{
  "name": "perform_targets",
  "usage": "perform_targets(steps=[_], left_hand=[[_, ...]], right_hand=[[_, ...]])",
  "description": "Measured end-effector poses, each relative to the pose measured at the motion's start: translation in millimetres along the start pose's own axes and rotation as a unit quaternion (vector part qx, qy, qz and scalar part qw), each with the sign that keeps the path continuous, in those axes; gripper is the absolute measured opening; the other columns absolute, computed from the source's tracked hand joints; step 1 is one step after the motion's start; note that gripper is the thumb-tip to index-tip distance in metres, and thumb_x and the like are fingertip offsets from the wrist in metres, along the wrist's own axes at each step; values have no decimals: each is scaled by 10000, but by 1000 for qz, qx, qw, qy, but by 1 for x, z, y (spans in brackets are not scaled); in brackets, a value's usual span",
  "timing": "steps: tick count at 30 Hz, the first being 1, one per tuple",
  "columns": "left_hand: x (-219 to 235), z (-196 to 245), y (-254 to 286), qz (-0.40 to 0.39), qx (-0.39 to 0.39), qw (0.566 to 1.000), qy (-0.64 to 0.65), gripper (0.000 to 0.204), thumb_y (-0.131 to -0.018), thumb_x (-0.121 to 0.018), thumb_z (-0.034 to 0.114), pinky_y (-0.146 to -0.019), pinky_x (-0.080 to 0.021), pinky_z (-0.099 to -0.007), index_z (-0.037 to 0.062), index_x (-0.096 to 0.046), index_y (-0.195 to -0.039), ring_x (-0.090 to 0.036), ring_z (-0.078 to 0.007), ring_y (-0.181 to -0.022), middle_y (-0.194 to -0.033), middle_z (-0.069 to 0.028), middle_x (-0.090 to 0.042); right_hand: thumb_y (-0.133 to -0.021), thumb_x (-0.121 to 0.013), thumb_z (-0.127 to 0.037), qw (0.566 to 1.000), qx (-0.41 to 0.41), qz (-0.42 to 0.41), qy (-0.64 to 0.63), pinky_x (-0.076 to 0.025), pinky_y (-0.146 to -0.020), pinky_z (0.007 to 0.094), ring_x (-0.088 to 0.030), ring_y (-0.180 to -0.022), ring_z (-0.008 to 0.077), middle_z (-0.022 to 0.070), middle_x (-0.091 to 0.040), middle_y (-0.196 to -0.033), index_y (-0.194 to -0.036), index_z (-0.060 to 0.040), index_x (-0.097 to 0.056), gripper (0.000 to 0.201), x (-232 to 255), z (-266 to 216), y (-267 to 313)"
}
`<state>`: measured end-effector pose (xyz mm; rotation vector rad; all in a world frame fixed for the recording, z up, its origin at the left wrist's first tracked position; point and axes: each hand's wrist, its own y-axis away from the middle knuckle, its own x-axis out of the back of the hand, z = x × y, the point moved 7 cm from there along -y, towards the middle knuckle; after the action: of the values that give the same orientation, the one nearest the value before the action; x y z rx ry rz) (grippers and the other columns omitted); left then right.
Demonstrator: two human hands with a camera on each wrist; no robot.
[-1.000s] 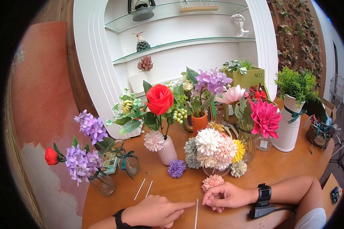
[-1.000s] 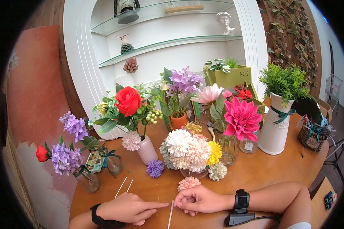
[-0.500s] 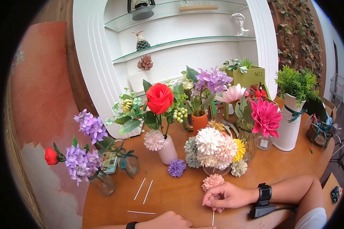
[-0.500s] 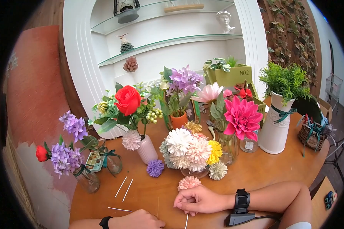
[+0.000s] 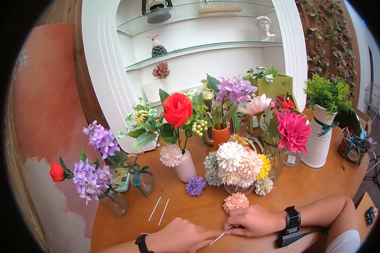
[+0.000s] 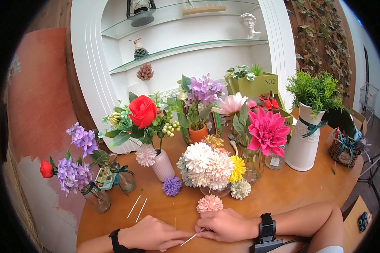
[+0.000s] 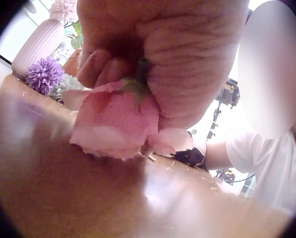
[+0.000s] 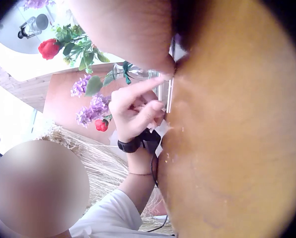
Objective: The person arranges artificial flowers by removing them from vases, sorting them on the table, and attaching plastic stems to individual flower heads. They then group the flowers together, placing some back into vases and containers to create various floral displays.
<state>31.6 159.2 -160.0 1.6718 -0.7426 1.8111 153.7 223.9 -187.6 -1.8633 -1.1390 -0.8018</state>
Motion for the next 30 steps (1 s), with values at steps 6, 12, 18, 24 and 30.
perform_targets(steps=[6,12,18,24,30], left_hand=[[-10,-60,14,160,271,651,691,357,-1037,-396,298,-565,-466,-223,0,-590,-1075,-625,-129,-687,-843,-106,-659],[-46,-86,10,219,224,482,818,451,-1028,-360,418,-632,-455,-234,31,-571,-1125,-597,-138,-849,-1103,-99,-626],[-40,-79,7,207,256,565,756,352,-909,-645,85,-673,-466,-201,7,-527,-1231,-610,-84,-918,-1203,-78,-585],[-45,-82,7,197,257,762,561,422,-809,-757,95,-568,-453,-191,-8,-554,-1165,-567,-35,-728,-1277,-72,-443],[-24,-74,5,184,224,892,348,329,-809,-753,137,-548,-453,-209,17,-595,-1072,-526,-31,-621,-1120,-56,-576]], right_hand=[[-893,-624,-287,1000,15,13,-4,-491,-588,408,-599,-750,285,67,-520,-915,-892,-137,-590,154,-2,2,3],[-914,-593,-255,999,-13,-28,24,-488,-572,420,-593,-735,303,82,-496,-967,-905,-121,-567,137,-3,-1,2],[-924,-579,-245,999,-41,-31,7,-492,-567,427,-595,-733,309,93,-493,-978,-929,-99,-545,150,-3,1,1],[-966,-535,-238,992,-113,-6,-50,-494,-579,397,-632,-746,298,79,-605,-811,-962,-65,-522,173,-1,14,2],[-963,-550,-158,962,-19,110,-250,-487,-572,342,-632,-659,185,66,-634,-763,-1037,-65,-532,120,8,14,-1]])
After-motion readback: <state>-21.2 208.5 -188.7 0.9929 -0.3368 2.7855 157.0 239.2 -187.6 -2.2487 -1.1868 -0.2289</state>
